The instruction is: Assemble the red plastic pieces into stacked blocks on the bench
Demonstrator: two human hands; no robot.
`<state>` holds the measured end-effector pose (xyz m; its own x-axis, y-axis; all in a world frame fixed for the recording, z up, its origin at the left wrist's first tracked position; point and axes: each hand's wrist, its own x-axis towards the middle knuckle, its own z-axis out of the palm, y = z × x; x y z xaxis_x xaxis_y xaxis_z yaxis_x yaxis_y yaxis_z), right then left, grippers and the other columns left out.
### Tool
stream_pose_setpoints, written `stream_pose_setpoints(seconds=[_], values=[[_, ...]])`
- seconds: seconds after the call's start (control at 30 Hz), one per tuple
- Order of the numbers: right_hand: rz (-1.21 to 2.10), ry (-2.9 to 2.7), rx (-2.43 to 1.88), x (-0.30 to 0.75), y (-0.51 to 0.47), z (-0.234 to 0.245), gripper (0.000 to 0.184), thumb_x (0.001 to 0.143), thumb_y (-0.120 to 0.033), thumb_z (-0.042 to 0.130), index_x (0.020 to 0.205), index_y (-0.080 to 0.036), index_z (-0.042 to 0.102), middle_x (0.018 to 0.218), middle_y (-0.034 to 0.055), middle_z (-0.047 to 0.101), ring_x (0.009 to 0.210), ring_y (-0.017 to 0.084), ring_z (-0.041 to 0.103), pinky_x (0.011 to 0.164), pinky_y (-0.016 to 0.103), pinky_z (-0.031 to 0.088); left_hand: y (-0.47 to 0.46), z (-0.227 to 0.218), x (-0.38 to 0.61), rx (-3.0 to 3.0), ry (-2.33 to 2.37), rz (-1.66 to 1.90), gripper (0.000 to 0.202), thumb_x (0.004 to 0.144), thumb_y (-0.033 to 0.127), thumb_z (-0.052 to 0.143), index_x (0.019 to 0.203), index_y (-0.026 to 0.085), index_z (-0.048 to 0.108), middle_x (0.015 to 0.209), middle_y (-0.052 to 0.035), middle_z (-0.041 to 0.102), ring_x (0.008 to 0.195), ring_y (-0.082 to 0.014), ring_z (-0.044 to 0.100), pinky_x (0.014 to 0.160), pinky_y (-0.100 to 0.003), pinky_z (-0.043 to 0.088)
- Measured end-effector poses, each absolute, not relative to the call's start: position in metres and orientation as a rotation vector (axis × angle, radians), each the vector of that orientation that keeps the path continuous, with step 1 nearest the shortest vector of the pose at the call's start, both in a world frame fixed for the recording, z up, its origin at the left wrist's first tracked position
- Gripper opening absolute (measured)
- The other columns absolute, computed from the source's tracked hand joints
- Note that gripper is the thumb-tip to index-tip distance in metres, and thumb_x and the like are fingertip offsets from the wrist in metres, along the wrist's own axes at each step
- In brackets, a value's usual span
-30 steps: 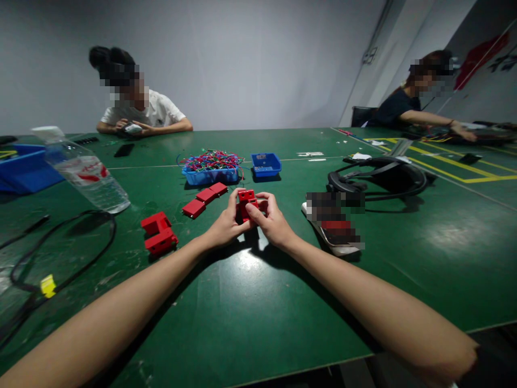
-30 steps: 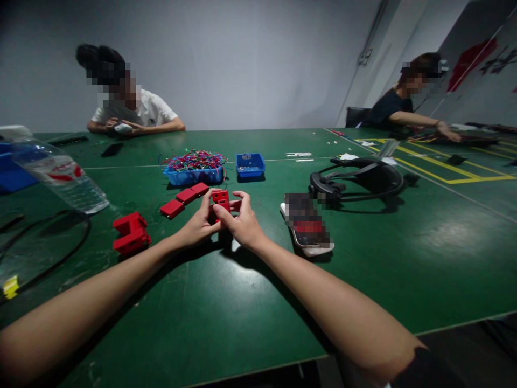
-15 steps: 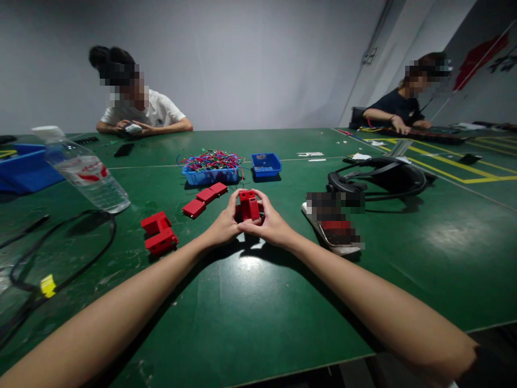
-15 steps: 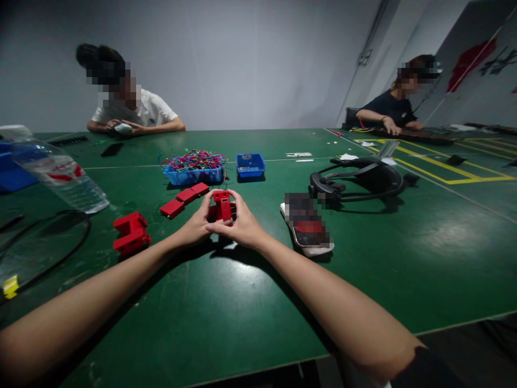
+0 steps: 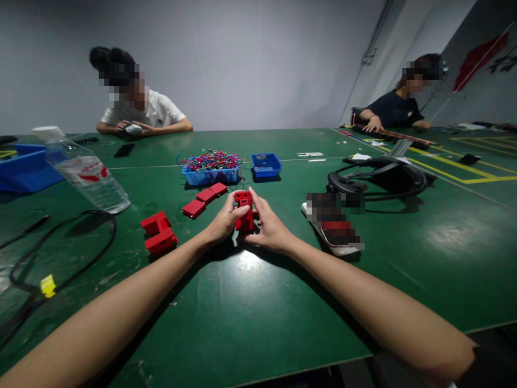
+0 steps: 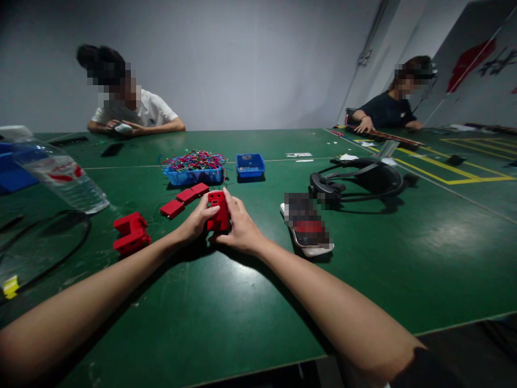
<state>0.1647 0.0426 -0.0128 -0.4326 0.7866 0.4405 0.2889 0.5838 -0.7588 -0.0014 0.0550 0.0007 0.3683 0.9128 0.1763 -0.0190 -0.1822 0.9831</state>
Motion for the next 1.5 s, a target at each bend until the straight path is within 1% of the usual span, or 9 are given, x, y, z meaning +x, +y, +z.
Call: stream_pose_setpoints(seconds=[0.37, 0.57, 0.7, 0.77, 0.9, 0.97, 1.1, 1.37, 1.5], values=[[0.659, -1.928, -0.898, 0.163, 0.041, -0.012, 0.098, 0.066, -0.024, 0.076, 0.149, -0.022, 0.024, 0.147, 0.0183, 0.038, 0.134, 0.031, 0.043, 0.107, 0.052, 0.043, 0.053, 0.003, -0.003, 1.736, 0.854, 0.979, 0.056, 0.090, 0.050, 0.052, 0.135, 0.021, 0.037, 0.127, -0.0104, 0.058, 0.112, -0.0246, 0.060, 0.094, -0.036, 0.050], [0.524, -1.929, -0.860, 0.161, 0.042, -0.013, 0.086, 0.067, -0.027, 0.074, 0.142, -0.018, 0.032, 0.139, 0.0176, 0.046, 0.132, 0.028, 0.046, 0.112, 0.047, 0.040, 0.049, 0.000, -0.004, 1.919, 1.048, 0.962, 0.062, 0.092, 0.056, 0.045, 0.142, 0.020, 0.033, 0.109, -0.0061, 0.067, 0.093, -0.0227, 0.066, 0.087, -0.037, 0.051], [0.515, -1.930, -0.881, 0.161, 0.044, -0.015, 0.087, 0.067, -0.025, 0.072, 0.143, -0.018, 0.030, 0.142, 0.0184, 0.045, 0.134, 0.028, 0.045, 0.114, 0.048, 0.037, 0.048, 0.000, -0.003, 2.029, 1.256, 1.006, 0.058, 0.097, 0.055, 0.034, 0.142, 0.020, 0.041, 0.112, -0.0088, 0.068, 0.101, -0.0262, 0.064, 0.095, -0.042, 0.048], [0.528, -1.934, -0.900, 0.161, 0.045, -0.015, 0.090, 0.066, -0.024, 0.073, 0.144, -0.019, 0.029, 0.143, 0.0182, 0.044, 0.134, 0.029, 0.045, 0.113, 0.049, 0.038, 0.052, -0.001, -0.003, 2.089, 1.285, 1.124, 0.055, 0.099, 0.050, 0.026, 0.136, 0.017, 0.050, 0.121, -0.0113, 0.064, 0.114, -0.0258, 0.059, 0.104, -0.042, 0.042], [0.537, -1.935, -0.902, 0.162, 0.046, -0.016, 0.092, 0.066, -0.024, 0.073, 0.145, -0.019, 0.028, 0.144, 0.0184, 0.043, 0.134, 0.030, 0.045, 0.112, 0.050, 0.039, 0.060, -0.003, -0.004, 2.086, 1.473, 1.249, 0.049, 0.100, 0.038, 0.024, 0.124, 0.014, 0.060, 0.122, -0.0145, 0.061, 0.119, -0.0250, 0.056, 0.108, -0.042, 0.040], [0.541, -1.940, -0.901, 0.162, 0.046, -0.018, 0.093, 0.066, -0.025, 0.074, 0.146, -0.019, 0.027, 0.145, 0.0187, 0.042, 0.134, 0.030, 0.045, 0.112, 0.051, 0.039, 0.060, -0.003, -0.005, 2.114, 1.744, 1.244, 0.046, 0.097, 0.031, 0.032, 0.134, 0.013, 0.053, 0.139, -0.0181, 0.051, 0.132, -0.0298, 0.046, 0.112, -0.049, 0.034], [0.525, -1.925, -0.927, 0.162, 0.049, -0.021, 0.096, 0.065, -0.031, 0.078, 0.145, -0.017, 0.027, 0.144, 0.0204, 0.042, 0.135, 0.030, 0.043, 0.115, 0.050, 0.035, 0.054, -0.001, -0.004, 2.380, 2.050, 0.919, 0.064, 0.091, 0.026, 0.046, 0.151, 0.012, 0.031, 0.162, -0.0209, 0.017, 0.149, -0.0377, 0.017, 0.118, -0.060, 0.016], [0.557, -1.955, -0.892, 0.164, 0.047, -0.018, 0.096, 0.067, -0.029, 0.077, 0.147, -0.018, 0.024, 0.145, 0.0205, 0.040, 0.135, 0.030, 0.044, 0.110, 0.049, 0.042, 0.054, 0.002, -0.007, 2.414, 2.231, 0.432, 0.076, 0.092, 0.052, 0.043, 0.156, 0.019, 0.021, 0.165, -0.0162, 0.002, 0.149, -0.0473, -0.002, 0.107, -0.080, 0.003], [0.548, -1.966, -0.891, 0.165, 0.046, -0.018, 0.096, 0.068, -0.029, 0.077, 0.147, -0.017, 0.023, 0.145, 0.0208, 0.039, 0.136, 0.030, 0.043, 0.111, 0.049, 0.041, 0.055, 0.008, -0.012, 2.228, 2.267, 0.306, 0.081, 0.089, 0.063, 0.040, 0.156, 0.023, 0.019, 0.165, -0.0144, -0.002, 0.146, -0.0540, 0.001, 0.102, -0.084, 0.012]])
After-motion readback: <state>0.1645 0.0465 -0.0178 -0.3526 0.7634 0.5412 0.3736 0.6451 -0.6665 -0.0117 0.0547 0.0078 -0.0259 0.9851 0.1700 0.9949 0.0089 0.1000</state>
